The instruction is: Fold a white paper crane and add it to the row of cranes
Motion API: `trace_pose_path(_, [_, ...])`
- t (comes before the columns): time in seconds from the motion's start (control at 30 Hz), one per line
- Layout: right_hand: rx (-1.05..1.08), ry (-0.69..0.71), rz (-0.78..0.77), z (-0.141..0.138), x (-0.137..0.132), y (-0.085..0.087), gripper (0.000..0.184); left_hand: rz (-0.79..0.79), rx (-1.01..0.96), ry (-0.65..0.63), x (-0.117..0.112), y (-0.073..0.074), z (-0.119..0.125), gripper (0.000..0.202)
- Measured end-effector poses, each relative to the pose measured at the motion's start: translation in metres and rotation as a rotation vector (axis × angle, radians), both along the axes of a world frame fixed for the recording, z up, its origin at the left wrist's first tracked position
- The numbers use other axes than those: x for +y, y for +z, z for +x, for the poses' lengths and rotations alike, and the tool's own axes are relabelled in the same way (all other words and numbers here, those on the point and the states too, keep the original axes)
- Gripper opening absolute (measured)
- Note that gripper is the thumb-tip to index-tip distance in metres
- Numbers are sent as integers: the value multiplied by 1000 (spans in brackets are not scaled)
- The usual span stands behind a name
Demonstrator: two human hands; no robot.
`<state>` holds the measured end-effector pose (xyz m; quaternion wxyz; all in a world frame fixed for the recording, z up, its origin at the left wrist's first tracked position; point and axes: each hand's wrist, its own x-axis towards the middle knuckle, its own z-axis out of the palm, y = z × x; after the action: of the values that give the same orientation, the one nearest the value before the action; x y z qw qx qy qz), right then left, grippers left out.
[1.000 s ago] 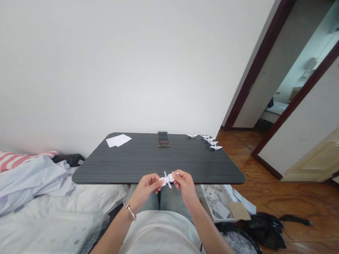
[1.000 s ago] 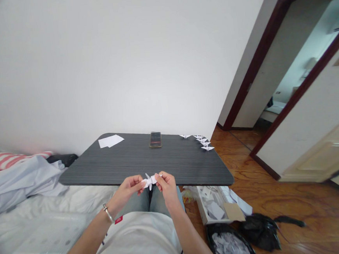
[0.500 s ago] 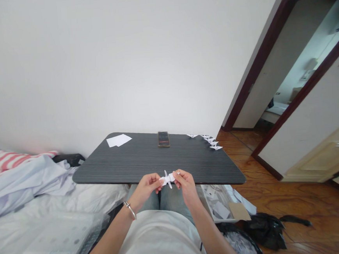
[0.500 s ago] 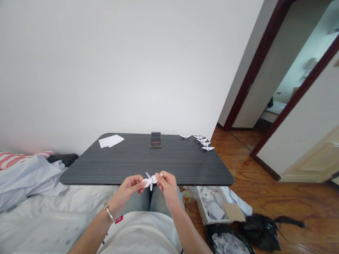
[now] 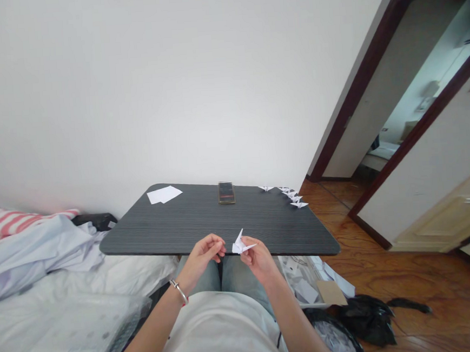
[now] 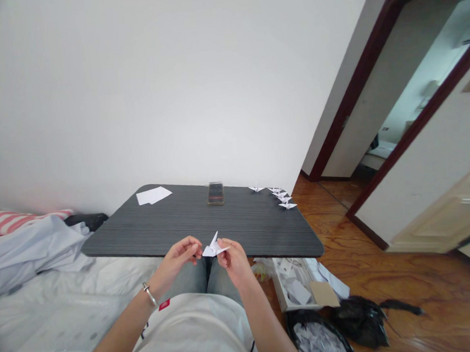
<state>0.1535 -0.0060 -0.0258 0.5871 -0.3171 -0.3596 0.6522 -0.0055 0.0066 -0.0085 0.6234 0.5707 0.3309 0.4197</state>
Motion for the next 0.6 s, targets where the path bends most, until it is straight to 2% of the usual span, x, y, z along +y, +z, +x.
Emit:
trace_pose_path(0.13, [57,78,-40,-1,1,-3,25,57,-65,-5,0,-3,3,33])
trace_pose_path(0.33, [15,101,-42,-4,1,-7,26,78,-74,-70,-1,-7,8,34])
trace_pose_path(0.6, [10,120,-46,-6,0,-7,27,110,-101,-36,-2,-7,7,36])
